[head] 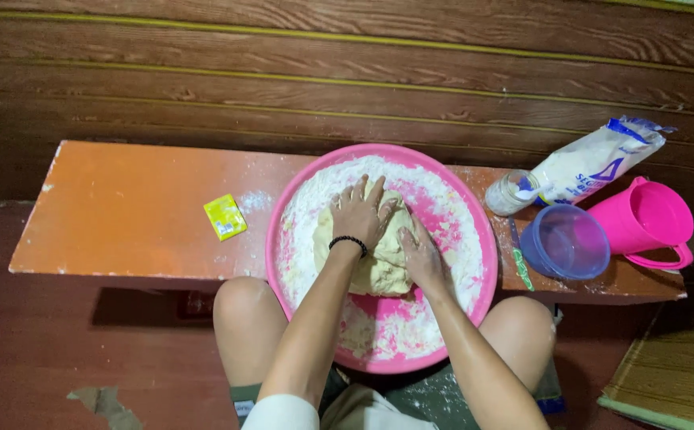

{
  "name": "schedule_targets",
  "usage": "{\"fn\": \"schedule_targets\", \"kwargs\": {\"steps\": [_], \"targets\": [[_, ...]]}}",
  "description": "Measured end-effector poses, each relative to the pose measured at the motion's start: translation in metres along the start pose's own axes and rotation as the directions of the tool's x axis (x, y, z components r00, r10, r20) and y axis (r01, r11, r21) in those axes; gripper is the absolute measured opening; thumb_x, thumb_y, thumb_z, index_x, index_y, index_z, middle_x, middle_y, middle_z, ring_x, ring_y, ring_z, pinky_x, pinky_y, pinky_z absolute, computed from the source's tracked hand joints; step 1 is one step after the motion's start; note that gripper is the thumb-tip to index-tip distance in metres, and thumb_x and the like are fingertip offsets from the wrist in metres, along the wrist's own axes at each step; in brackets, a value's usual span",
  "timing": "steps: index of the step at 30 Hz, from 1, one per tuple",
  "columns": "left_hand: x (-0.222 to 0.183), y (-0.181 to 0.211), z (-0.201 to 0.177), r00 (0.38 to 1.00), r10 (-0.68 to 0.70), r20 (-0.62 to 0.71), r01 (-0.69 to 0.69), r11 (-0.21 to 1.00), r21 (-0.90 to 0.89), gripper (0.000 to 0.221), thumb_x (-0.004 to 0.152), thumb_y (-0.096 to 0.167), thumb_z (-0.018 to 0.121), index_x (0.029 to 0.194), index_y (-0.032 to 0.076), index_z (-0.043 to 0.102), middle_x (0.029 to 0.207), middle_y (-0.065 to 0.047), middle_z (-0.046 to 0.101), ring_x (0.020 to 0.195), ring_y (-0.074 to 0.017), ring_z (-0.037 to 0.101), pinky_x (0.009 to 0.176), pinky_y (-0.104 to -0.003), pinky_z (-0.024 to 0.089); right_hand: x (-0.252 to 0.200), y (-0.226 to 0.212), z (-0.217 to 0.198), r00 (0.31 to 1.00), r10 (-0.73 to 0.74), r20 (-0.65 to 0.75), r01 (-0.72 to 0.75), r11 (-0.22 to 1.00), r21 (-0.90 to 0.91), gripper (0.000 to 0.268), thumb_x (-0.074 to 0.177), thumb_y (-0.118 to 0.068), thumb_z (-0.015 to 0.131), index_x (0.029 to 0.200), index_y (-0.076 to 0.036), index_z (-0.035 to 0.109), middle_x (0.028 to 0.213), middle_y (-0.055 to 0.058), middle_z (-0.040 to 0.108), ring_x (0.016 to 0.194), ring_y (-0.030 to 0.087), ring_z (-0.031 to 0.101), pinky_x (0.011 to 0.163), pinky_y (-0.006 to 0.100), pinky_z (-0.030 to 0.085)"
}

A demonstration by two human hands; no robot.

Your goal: The person is kneading a large piece of dough in a pink bowl filled with flour on a low wooden table.

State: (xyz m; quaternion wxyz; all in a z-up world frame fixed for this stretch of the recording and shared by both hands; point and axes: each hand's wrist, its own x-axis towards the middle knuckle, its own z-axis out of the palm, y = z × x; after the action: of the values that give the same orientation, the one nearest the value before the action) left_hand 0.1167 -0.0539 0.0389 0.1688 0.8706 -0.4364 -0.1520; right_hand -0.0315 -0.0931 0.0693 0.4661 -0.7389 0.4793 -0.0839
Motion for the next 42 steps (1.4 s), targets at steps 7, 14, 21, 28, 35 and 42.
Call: {"fn": "schedule_targets", "kwargs": {"steps": [7, 14, 21, 28, 35, 42], "targets": [[-0.023, 0.016, -0.018, 0.996, -0.092, 0.009, 0.092, 0.995, -0.024, 0.067, 0.105, 0.058, 0.026, 0.166, 0.034, 0.01, 0.17, -0.011, 0.02, 0.155, -0.0417, 0.019, 0.121, -0.064, 0.015, 0.0, 0.006, -0.002, 1.0, 0.006, 0.017, -0.005, 1.0, -0.01, 0.063, 0.104, -0.05, 0.046, 0.16, -0.022, 0.037, 0.161, 0.016, 0.039, 0.151, 0.03, 0.033, 0.125, 0.048, 0.026], [-0.034, -0.008, -0.036, 0.908, -0.382, 0.174, 0.403, 0.908, -0.11, 0.101, 0.09, 0.087, 0.027, 0.166, 0.029, -0.006, 0.165, -0.025, 0.014, 0.148, -0.051, 0.024, 0.109, -0.069, 0.034, 0.022, 0.074, 0.054, 0.905, -0.362, -0.223, 0.344, 0.932, -0.118, 0.068, 0.092, -0.035, 0.071, 0.153, -0.013, 0.05, 0.131, 0.022, 0.059, 0.125, 0.039, 0.054, 0.11, 0.049, 0.041], [-0.019, -0.066, 0.011, 0.924, -0.378, 0.047, 0.379, 0.901, -0.21, 0.124, 0.081, 0.082, 0.054, 0.164, 0.009, -0.001, 0.143, -0.033, 0.043, 0.125, -0.0549, 0.045, 0.104, -0.061, 0.04, -0.081, -0.073, -0.028, 0.899, 0.054, 0.435, 0.263, 0.727, -0.635, 0.071, 0.102, -0.049, 0.032, 0.162, -0.025, 0.003, 0.17, 0.009, 0.005, 0.147, 0.028, 0.032, 0.045, 0.019, 0.053], [-0.037, -0.05, -0.012, 0.811, -0.538, 0.232, 0.577, 0.801, -0.16, 0.127, 0.079, 0.093, 0.046, 0.16, 0.0, 0.014, 0.144, -0.03, 0.045, 0.137, -0.0459, 0.046, 0.103, -0.051, 0.049, 0.017, -0.007, -0.002, 0.99, -0.101, 0.093, 0.121, 0.963, -0.242, 0.068, 0.093, -0.054, 0.061, 0.156, -0.042, 0.038, 0.113, 0.001, 0.073, 0.123, 0.024, 0.062, 0.107, 0.043, 0.047], [-0.024, -0.065, 0.023, 0.843, -0.505, 0.185, 0.538, 0.779, -0.322, 0.102, 0.072, 0.076, 0.071, 0.139, 0.003, 0.045, 0.125, -0.022, 0.064, 0.12, -0.0412, 0.064, 0.095, -0.052, 0.056, 0.004, 0.002, 0.03, 0.99, -0.124, 0.063, 0.128, 0.99, -0.061, 0.089, 0.095, -0.056, 0.06, 0.164, -0.017, 0.02, 0.16, 0.034, 0.026, 0.152, 0.045, 0.024, 0.125, 0.054, 0.021], [-0.054, 0.076, 0.041, 0.858, 0.063, -0.51, 0.045, 0.979, 0.198, 0.033, 0.091, 0.015, 0.056, 0.115, -0.003, 0.069, 0.101, -0.02, 0.065, 0.085, -0.0377, 0.067, 0.064, -0.045, 0.057, 0.088, 0.15, -0.024, 0.852, -0.442, 0.281, 0.516, 0.799, -0.307, 0.07, 0.088, 0.005, 0.055, 0.155, 0.002, 0.037, 0.154, 0.036, 0.037, 0.145, 0.05, 0.034, 0.122, 0.052, 0.028]]}}
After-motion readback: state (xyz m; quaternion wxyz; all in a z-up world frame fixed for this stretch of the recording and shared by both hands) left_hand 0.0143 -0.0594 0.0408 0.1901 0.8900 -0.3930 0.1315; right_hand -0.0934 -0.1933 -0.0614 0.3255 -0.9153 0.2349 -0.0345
